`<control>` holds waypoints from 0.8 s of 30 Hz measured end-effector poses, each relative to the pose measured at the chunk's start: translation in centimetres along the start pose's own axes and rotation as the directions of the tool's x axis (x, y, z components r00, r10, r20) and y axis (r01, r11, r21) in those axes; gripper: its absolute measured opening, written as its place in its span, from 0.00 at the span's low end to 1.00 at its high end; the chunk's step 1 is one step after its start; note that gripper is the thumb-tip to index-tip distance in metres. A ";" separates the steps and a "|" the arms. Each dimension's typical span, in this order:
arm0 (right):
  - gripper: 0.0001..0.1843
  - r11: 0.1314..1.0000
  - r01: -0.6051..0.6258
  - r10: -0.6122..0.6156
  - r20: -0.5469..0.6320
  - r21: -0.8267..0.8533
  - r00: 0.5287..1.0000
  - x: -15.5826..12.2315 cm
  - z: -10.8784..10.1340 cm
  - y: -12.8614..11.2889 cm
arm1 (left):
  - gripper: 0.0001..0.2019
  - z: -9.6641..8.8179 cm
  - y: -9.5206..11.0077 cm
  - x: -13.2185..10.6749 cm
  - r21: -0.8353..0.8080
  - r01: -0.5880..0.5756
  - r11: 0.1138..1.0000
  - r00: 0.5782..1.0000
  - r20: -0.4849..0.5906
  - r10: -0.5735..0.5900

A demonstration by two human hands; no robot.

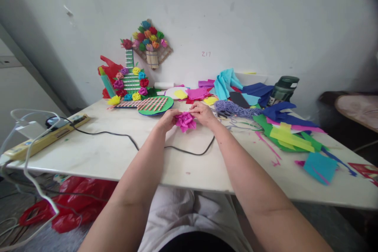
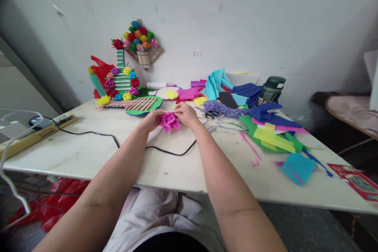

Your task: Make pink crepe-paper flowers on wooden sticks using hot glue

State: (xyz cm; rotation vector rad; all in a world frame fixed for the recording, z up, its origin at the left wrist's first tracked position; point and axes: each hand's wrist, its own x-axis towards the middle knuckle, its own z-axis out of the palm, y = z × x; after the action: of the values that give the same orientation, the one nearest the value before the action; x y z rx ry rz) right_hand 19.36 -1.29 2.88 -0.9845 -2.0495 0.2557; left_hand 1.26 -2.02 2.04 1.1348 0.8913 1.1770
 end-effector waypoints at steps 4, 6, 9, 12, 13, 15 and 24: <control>0.09 0.997 -0.030 0.032 -0.028 0.073 0.999 0.2 0.2 -0.1 | 0.05 0.4 0.4 -0.3 -0.017 -0.003 1.000 1.000 -0.007 0.003; 0.09 0.994 -0.027 0.032 -0.041 0.108 0.999 0.3 0.3 -0.1 | 0.08 0.5 0.6 -0.5 -0.030 -0.010 1.000 1.000 0.006 0.010; 0.08 0.990 -0.016 0.024 -0.057 0.137 0.998 0.4 0.4 0.0 | 0.11 0.6 0.7 -0.6 -0.048 -0.028 0.998 0.999 0.027 0.029; 0.08 0.989 -0.024 0.032 -0.055 0.146 0.998 0.4 0.6 0.2 | 0.09 0.5 0.6 -0.4 -0.033 -0.025 0.999 0.999 0.031 0.026; 0.08 0.989 -0.029 0.037 -0.054 0.145 0.998 0.3 0.6 0.3 | 0.08 0.5 0.5 -0.3 -0.021 -0.020 1.000 0.999 0.026 0.021; 0.08 0.989 -0.037 0.044 -0.048 0.141 0.998 0.3 0.6 0.3 | 0.06 0.4 0.4 -0.2 0.001 -0.011 1.000 1.000 0.007 0.011; 0.08 0.999 -0.025 0.027 -0.062 0.041 0.998 0.2 0.3 -0.3 | 0.04 0.5 0.5 -0.2 -0.002 -0.026 1.000 0.999 0.019 0.026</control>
State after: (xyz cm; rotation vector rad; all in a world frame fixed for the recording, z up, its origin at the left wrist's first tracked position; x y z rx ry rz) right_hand 18.92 -1.29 2.92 -0.9833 -1.9683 0.2755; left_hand 1.58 -2.30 2.59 1.1578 0.8627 1.1860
